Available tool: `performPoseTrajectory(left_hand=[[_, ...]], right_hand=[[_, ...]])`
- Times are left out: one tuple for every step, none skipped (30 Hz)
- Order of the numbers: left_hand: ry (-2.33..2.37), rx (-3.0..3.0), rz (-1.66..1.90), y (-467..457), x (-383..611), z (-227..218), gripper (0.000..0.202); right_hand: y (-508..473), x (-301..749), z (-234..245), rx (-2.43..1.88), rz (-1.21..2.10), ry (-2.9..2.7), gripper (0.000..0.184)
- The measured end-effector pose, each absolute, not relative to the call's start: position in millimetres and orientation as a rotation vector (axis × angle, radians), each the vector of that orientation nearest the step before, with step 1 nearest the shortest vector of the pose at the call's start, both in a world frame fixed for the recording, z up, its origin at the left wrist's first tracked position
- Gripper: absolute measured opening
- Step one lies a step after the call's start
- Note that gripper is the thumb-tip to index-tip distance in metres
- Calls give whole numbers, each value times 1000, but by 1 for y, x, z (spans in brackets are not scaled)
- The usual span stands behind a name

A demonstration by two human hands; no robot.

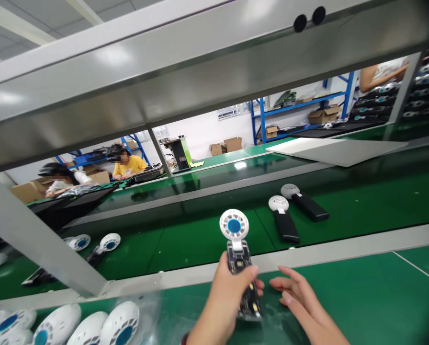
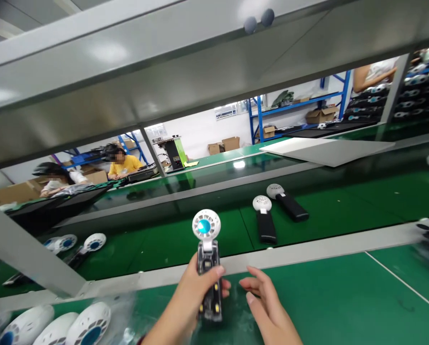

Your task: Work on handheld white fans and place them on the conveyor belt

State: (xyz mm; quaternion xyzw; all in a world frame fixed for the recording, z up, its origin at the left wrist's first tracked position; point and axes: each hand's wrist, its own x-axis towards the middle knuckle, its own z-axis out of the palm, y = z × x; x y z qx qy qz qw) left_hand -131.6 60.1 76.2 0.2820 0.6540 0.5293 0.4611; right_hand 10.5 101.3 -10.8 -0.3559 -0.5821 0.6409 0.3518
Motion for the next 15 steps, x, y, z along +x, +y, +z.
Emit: performPoseTrajectory(left_hand=[[1583,680,1333,48,-121,76,32],[1571,662,1359,36,-113,76,35],[1578,646,1379,26,-108,76,38],[1603,631,1395,17,-104,75,41],[1640,622,1407,9,-102,73,43],[1686,618,1415,2,-102,71,46],[1728,624,1413,-4,-101,68,49],[1756,631,1412,-9,-101,64,52],[1769,633,1415,-13,-102,61,56],[1777,626,1418,-18,-102,59,61],[1788,613,1416,-22,-102,57,67],[1807,601,1412,-26,-102,57,73],[1839,594,1406,-31,-103,57,79],[1890,602,1394,-37,-104,58,83],[1959,625,1370,-43,-107,60,85]], right_hand=[[101,11,-10,-908,1664,-1530,38],[101,12,-10,-900,1667,-1553,39],[101,12,-9,-900,1663,-1570,39],[101,12,-8,-901,1657,-1583,40],[100,12,-6,-900,1653,-1598,40],[99,12,-5,-901,1648,-1612,40],[98,12,-3,-901,1643,-1625,40],[98,12,-1,-903,1636,-1637,40],[97,12,1,-906,1628,-1648,40],[97,12,3,-907,1618,-1659,41],[96,12,5,-909,1605,-1665,41],[97,12,5,-911,1590,-1668,43],[98,12,6,-915,1572,-1668,44],[99,12,5,-923,1554,-1669,46],[101,12,3,-934,1535,-1672,49]])
